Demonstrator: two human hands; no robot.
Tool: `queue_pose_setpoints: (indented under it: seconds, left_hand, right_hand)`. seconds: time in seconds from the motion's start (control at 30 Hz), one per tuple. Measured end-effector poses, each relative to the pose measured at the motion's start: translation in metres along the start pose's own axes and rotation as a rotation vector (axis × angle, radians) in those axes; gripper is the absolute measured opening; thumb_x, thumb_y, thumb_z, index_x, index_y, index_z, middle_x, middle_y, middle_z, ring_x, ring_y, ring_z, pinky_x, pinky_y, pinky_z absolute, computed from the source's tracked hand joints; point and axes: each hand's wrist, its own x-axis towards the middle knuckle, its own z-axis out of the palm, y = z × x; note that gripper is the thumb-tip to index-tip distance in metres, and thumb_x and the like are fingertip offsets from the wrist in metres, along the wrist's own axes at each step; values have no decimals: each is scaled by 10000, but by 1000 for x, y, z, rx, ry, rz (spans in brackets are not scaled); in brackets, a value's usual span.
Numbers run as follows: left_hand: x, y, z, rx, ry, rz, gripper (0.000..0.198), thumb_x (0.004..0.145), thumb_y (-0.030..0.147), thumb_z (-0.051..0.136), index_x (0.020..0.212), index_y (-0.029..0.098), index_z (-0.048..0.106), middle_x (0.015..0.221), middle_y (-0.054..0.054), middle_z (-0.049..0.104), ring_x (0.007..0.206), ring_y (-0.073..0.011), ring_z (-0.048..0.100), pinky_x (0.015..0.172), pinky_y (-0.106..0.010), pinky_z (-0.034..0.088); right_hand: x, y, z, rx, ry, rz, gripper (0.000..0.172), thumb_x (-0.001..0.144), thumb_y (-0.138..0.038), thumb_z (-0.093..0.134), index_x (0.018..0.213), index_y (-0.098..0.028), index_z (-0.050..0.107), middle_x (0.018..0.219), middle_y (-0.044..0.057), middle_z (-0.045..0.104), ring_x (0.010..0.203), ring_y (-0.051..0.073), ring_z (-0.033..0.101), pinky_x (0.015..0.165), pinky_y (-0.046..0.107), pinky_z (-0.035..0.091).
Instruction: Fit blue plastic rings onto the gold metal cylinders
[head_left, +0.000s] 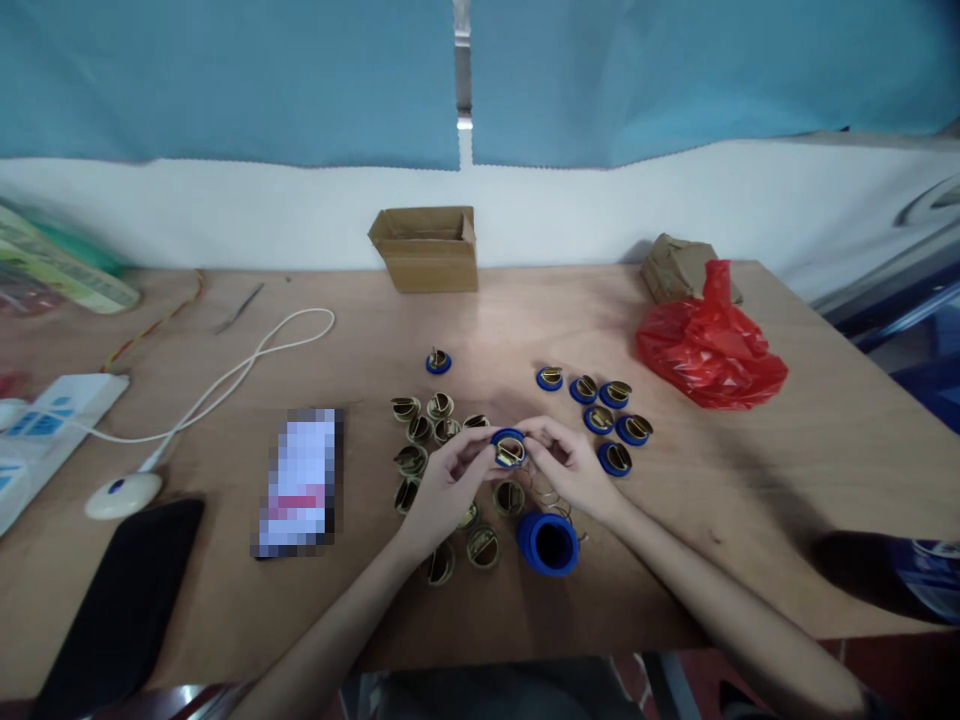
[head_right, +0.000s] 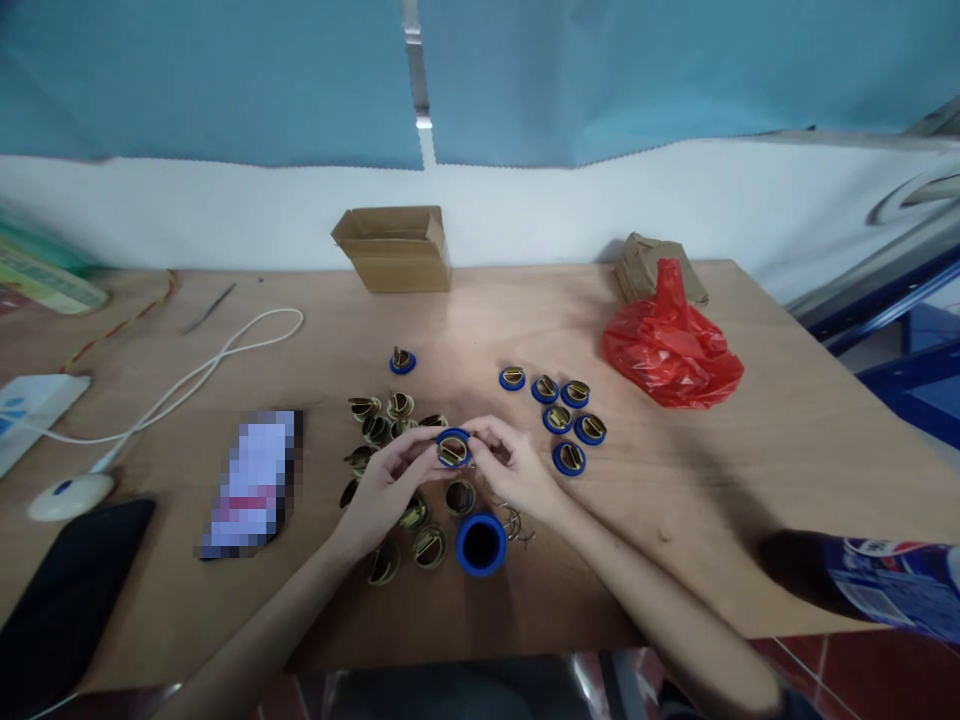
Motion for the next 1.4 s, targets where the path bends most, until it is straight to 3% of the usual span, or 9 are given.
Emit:
queue_pose_setpoints:
  seconds: [0.27, 0.47, 0.57, 0.73, 1.07, 1.27, 1.4]
  left_hand:
    - [3, -4, -2, 118, 45, 36, 273, 883, 435, 688, 977, 181, 722, 919, -57, 794, 781, -214, 765, 691, -318, 652]
    - [2, -10, -2, 129, 112, 82, 312, 880, 462, 689, 976, 166, 701, 942, -70, 782, 861, -217, 759, 728, -308, 648]
    - [2, -11, -1, 40, 108, 35, 368, 864, 506, 703, 1007, 170, 658, 931, -66, 775, 803, -224, 775, 709, -340, 665]
    - [2, -10, 0, -78, 75, -29, 420, 842, 510, 736, 1043, 166, 604, 954, -78, 769, 775, -248, 793, 719, -382, 682]
    - [2, -10, -1, -18, 95, -1, 334, 849, 449, 741, 1033, 186, 646, 1026, -67, 771, 960, -239, 764, 834, -388, 662]
    - [4, -15, -4, 0, 37, 118, 264, 800, 246, 788, 1007, 195, 632, 1147, -78, 750, 1107, -212, 721, 978, -346, 592]
    - [2, -15, -3, 35, 24, 227, 353, 776, 162, 795, 1075, 207, 612, 1191, -77, 715, 1136, -202, 701, 1001, -339, 570]
  right_hand:
    - [1, 0, 1, -11, 14, 1, 257, 984, -440, 567, 896, -203, 616, 659, -27, 545, 584, 127, 508, 543, 259, 419]
    - [-1, -4, -1, 4, -79, 65, 244, 988, -444, 551, 926, -209, 572, 592, -71, 435, 494, 104, 402, 464, 237, 301]
    - [-2, -4, -2, 1, -135, 35, 181, 977, -391, 568, 982, -210, 566, 628, -63, 479, 529, 112, 444, 493, 239, 340]
    - [-1, 0, -2, -113, -100, -41, 138, 986, -323, 532, 913, -208, 554, 700, -38, 491, 594, 114, 457, 523, 235, 361]
    - [-2, -1, 0, -263, 1, -144, 109, 1005, -242, 506, 1065, -205, 589, 719, -29, 549, 612, 117, 532, 537, 225, 418]
    - [-1, -1, 2, -223, 17, -256, 139, 970, -209, 574, 1093, -211, 638, 843, 18, 645, 698, 136, 612, 624, 258, 503]
    - [-3, 1, 3, -170, 6, -218, 158, 969, -211, 563, 1114, -212, 626, 876, 36, 684, 712, 150, 643, 616, 268, 518]
